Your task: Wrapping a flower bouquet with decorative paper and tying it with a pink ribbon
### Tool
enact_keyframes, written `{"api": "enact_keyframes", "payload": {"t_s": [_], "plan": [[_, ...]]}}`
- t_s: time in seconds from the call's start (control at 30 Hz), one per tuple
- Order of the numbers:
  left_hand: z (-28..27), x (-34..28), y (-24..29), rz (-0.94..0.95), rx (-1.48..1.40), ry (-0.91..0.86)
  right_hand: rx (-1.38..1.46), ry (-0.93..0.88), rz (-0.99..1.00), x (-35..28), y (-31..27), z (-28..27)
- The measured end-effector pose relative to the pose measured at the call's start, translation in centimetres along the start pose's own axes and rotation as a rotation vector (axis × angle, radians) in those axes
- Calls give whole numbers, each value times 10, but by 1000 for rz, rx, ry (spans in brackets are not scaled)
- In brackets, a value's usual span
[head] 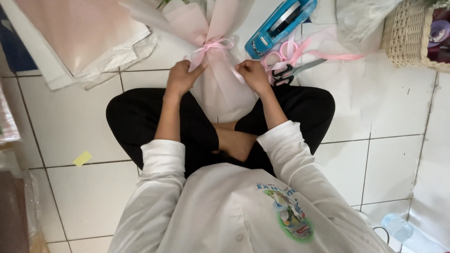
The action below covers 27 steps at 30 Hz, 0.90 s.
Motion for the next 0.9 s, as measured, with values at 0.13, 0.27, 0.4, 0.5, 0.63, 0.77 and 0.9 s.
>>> {"api": "enact_keyframes", "payload": {"t_s": [0.13,0.27,0.4,0.5,0.63,0.77,0.9], "plan": [[76,-22,-52,-119,-455,41,354,-117,113,-53,-16,12],[126,-43,-43,-173,-878,-216,545,-303,143,-89,-9,36],[143,-41,-27,-203,-1141,-365,287,-422,102,-94,24,52],[151,-16,-52,-218,-1000,-164,-42,-108,-9,-81,19,3],[131,-44,-42,-188,-970,-20,-9,159,-8,-57,40,-8],[130,-47,-55,-147,-992,-47,-32,116,-106,-41,27,38],[134,-44,-77,-165,-928,2,21,40,-100,-33,53,73]]}}
Point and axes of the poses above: each hand's wrist, its own x-axis towards the middle knuckle, its own z-axis out of the palm, y = z × x, the point moved 4 cm from there along x, towards the middle knuckle, and after that the axes turned 6 degrees about -z, right-handed, at the moved point
